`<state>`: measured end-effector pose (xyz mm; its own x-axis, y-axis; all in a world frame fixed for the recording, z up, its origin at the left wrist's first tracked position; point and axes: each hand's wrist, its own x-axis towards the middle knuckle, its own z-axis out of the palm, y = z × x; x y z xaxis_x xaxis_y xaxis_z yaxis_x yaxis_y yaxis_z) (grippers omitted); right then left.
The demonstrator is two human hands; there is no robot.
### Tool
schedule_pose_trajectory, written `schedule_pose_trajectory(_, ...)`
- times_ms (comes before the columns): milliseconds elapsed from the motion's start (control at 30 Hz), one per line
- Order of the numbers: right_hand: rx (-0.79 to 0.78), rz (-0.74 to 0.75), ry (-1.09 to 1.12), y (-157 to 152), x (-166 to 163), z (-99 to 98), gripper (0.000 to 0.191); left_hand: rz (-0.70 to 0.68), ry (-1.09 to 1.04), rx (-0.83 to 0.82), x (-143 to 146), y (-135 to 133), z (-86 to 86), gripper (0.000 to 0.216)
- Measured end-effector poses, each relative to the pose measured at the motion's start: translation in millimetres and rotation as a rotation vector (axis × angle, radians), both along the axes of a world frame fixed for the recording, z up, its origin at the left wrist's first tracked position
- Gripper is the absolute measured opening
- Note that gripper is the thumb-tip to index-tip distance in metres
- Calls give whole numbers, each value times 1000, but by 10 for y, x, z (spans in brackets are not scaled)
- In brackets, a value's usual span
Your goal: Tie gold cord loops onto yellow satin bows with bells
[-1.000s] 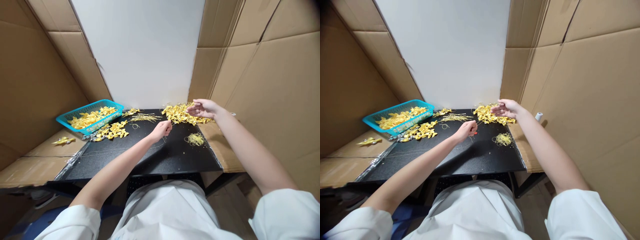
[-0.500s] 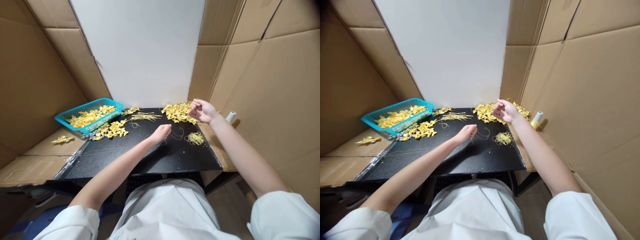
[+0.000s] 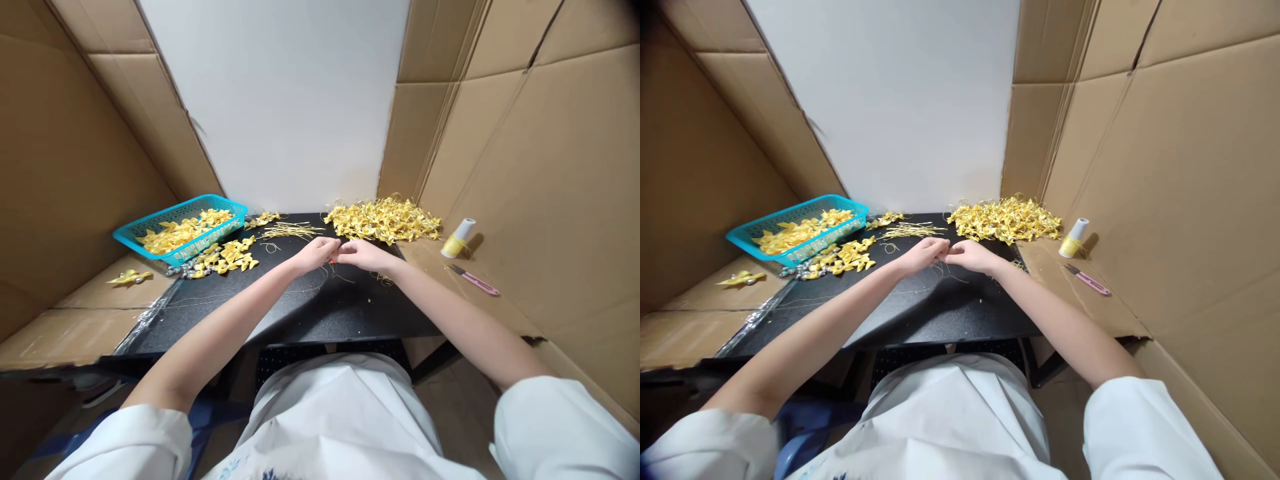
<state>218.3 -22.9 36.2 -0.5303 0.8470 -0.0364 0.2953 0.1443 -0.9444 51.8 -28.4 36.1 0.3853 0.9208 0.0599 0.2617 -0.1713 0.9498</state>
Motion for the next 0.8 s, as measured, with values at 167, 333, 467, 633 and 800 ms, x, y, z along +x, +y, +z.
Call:
schedule_pose_trajectory(167,-117,-59,98,-7,-105,-108,5,34,9,13,-51,2,2,39)
schedule_pose_trajectory(333,-298,-28,365,-56,-6,-73,7,46,-5,18,-125,29,-16,41)
schedule_pose_trajectory(467,-442,-40,591,-62,148,5,6,52,-12,45,-172,45,-53,46)
schedule_pose_trajectory(633,-435,-35,696,-48,396,138,17,45,-12,66,-287,46,-93,51)
schedule_pose_trajectory(800,-312,-95,665,-57,566,400,28,9,-14,66,-436,22,-142,52)
